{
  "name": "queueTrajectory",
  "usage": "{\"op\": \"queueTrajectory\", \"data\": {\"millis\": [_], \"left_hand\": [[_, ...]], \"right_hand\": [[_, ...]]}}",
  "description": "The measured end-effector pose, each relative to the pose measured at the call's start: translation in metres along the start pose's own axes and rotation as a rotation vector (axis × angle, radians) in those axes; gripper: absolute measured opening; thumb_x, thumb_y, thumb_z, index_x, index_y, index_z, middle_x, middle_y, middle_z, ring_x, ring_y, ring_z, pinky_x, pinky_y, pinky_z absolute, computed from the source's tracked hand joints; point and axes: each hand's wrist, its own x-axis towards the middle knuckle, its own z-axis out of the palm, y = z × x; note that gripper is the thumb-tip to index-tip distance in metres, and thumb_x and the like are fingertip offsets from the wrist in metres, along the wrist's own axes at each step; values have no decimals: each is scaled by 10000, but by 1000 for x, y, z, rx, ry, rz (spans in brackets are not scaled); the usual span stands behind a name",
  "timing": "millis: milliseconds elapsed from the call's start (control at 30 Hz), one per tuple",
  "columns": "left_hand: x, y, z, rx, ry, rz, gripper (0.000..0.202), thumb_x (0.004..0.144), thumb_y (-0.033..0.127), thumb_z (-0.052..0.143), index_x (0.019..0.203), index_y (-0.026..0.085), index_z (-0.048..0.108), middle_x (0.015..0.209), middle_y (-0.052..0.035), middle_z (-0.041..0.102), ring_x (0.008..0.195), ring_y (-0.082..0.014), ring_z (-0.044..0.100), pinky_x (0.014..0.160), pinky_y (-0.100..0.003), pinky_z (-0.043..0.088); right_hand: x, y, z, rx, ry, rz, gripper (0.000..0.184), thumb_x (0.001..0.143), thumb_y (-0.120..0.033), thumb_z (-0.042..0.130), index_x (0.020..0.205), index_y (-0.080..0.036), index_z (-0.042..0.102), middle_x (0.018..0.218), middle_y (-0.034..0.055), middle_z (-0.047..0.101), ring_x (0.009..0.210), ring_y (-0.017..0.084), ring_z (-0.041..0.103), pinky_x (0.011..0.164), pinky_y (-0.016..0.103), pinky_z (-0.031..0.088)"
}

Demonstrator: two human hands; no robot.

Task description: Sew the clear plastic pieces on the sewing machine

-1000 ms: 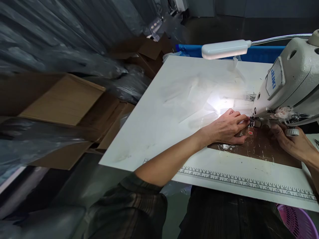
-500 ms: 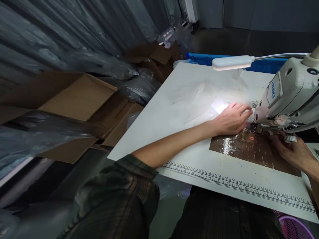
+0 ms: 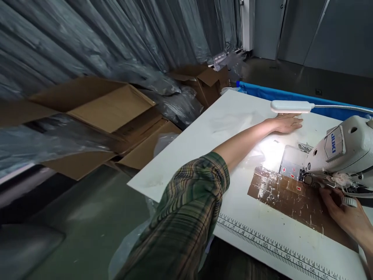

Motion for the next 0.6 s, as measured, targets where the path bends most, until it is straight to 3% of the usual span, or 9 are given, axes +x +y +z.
{"op": "queueTrajectory", "data": {"millis": [67,133,233,300,367,500,600], "left_hand": [[-11,-4,-4,-15,14,-43,534,1010,370,361,1506,179,408,1619,-114,340,1501,-309,313,1205,-461,276],[-26,-3,-9,-30,81,-93,500,990,303,395,1460,143,457,1534,-152,458,1412,-301,446,1138,-420,379],[-52,2,-12,-35,150,-179,367,959,219,386,1187,77,637,1214,-194,663,1121,-298,641,953,-408,504],[-65,6,-10,-32,157,-200,293,927,214,428,978,70,677,1041,-195,687,983,-298,666,882,-416,520],[-75,8,-6,-39,156,-188,189,870,210,517,853,92,664,1018,-192,675,950,-296,658,869,-419,519],[-81,14,-2,-112,161,-139,88,810,126,543,757,145,611,1008,-144,674,944,-246,647,879,-385,520],[-78,18,0,-222,162,-133,108,883,161,505,921,150,605,933,-102,698,859,-187,664,789,-325,543]], "right_hand": [[0,-3,-1,37,14,52,393,874,-533,547,1054,-230,722,1089,126,755,1135,360,676,970,544,543],[2,-8,-2,80,-1,84,415,863,-549,544,1032,-225,739,1141,141,744,1161,365,664,1003,556,522],[4,-12,-5,126,-55,87,409,854,-570,548,984,-247,762,1129,119,755,1185,359,652,1044,555,498],[7,-11,-7,132,-73,84,417,852,-585,550,980,-254,768,1116,104,762,1210,354,640,1073,545,480],[11,-10,-8,110,-70,100,429,847,-597,553,982,-249,766,1113,96,766,1207,351,643,1080,534,477],[19,-20,-16,74,-141,78,447,847,-601,540,960,-231,763,1058,99,780,1105,345,700,932,484,592],[15,-38,-31,67,-250,-91,476,886,-589,506,1069,-236,769,1092,104,774,1025,321,735,795,431,648]]}}
